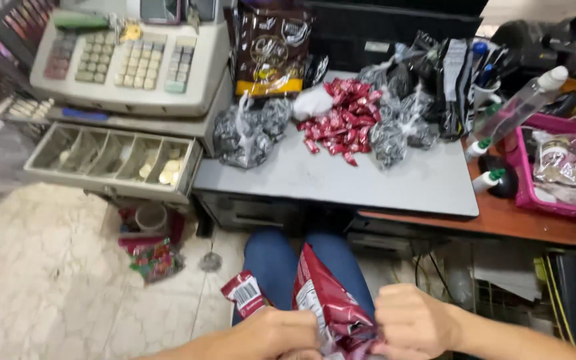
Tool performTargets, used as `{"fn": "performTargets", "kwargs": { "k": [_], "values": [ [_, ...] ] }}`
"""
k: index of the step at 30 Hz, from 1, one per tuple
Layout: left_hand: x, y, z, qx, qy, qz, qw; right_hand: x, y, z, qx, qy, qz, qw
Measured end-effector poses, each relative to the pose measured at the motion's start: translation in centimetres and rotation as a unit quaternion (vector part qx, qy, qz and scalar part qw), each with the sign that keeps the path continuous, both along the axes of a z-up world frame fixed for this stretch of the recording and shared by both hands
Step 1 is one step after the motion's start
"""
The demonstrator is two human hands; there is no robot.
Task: Packaging small wrapped candies into plastic bags at a checkout counter.
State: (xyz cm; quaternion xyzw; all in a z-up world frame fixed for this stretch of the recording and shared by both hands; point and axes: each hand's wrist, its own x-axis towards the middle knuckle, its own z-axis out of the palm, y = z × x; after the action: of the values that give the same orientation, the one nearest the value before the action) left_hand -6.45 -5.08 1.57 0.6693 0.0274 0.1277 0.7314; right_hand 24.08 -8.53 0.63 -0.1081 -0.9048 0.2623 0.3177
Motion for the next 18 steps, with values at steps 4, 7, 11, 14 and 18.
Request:
{"fn": "performTargets", "kwargs": {
  "k": [4,7,11,14,18],
  "values": [
    [2.4,2.4,1.1,0.276,-0.126,0.252,0.919,0.2,0.9,-8.0,-0.349,0.35,-0.217,0.842],
    [5.1,3.7,2.0,0.247,-0.12,0.331,0.903,-1.4,3.1,-18.4,-0.504,0.446,-0.273,0.687],
    [8.5,6.1,2.5,0.221,-0.148,0.35,0.898,0.1,3.9,-18.9,-0.492,0.487,-0.313,0.651],
    [10.8,9.5,2.6,0.237,-0.151,0.416,0.865,1.7,5.8,-18.2,-0.486,0.516,-0.341,0.617],
    [13.5,15.7,1.6,0.216,-0.168,0.511,0.815,3.9,9.7,-16.5,-0.479,0.554,-0.371,0.571]
  ]
}}
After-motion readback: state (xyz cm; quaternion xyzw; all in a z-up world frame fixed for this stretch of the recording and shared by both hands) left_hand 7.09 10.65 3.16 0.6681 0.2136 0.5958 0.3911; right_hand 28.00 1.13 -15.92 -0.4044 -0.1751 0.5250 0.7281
